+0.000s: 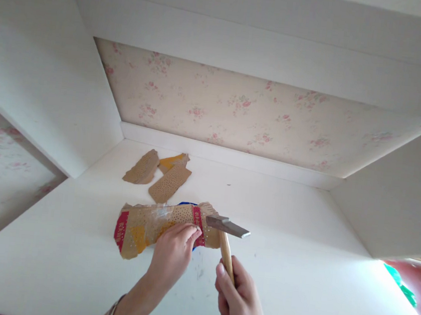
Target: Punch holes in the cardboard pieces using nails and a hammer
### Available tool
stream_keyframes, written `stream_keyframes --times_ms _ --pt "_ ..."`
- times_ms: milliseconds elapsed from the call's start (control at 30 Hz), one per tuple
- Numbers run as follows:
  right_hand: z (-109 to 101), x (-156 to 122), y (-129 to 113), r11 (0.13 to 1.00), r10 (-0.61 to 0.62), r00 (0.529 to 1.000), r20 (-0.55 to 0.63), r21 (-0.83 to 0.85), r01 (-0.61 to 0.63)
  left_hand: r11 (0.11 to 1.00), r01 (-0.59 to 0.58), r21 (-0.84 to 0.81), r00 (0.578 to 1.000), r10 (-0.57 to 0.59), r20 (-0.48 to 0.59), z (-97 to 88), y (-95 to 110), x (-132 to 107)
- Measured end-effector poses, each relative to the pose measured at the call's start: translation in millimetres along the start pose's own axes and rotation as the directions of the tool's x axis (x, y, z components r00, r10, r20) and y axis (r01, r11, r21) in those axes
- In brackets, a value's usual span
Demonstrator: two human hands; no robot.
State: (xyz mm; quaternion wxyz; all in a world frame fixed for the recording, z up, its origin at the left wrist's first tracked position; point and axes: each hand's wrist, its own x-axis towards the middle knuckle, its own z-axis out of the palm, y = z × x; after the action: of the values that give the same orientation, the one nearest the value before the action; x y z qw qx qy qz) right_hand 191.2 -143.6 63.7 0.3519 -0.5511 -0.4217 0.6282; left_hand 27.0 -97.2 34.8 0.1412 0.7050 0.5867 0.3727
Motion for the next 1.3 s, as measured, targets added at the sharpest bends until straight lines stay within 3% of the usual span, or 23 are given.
stream_keyframes --times_ms 567,833,1300 --pt "1.5 0.5 2.0 1.0 0.016 0.999 0.045 0.026 -0.018 0.998 -0.051 0.032 0.999 0.051 0.007 1.0 0.6 -0.4" --pt "-0.2 1.9 7.7 0.999 -0.027 0.995 0.1 -0.031 0.03 0.994 -0.079 0.071 0.997 0.078 0.014 3.4 -0.4 -0.6" --pt "3.3 -3.9 4.5 0.998 -0.008 1.0 0.015 -0.069 0.009 0.978 -0.129 0.162 0.992 0.127 0.026 6.0 2.0 -1.7"
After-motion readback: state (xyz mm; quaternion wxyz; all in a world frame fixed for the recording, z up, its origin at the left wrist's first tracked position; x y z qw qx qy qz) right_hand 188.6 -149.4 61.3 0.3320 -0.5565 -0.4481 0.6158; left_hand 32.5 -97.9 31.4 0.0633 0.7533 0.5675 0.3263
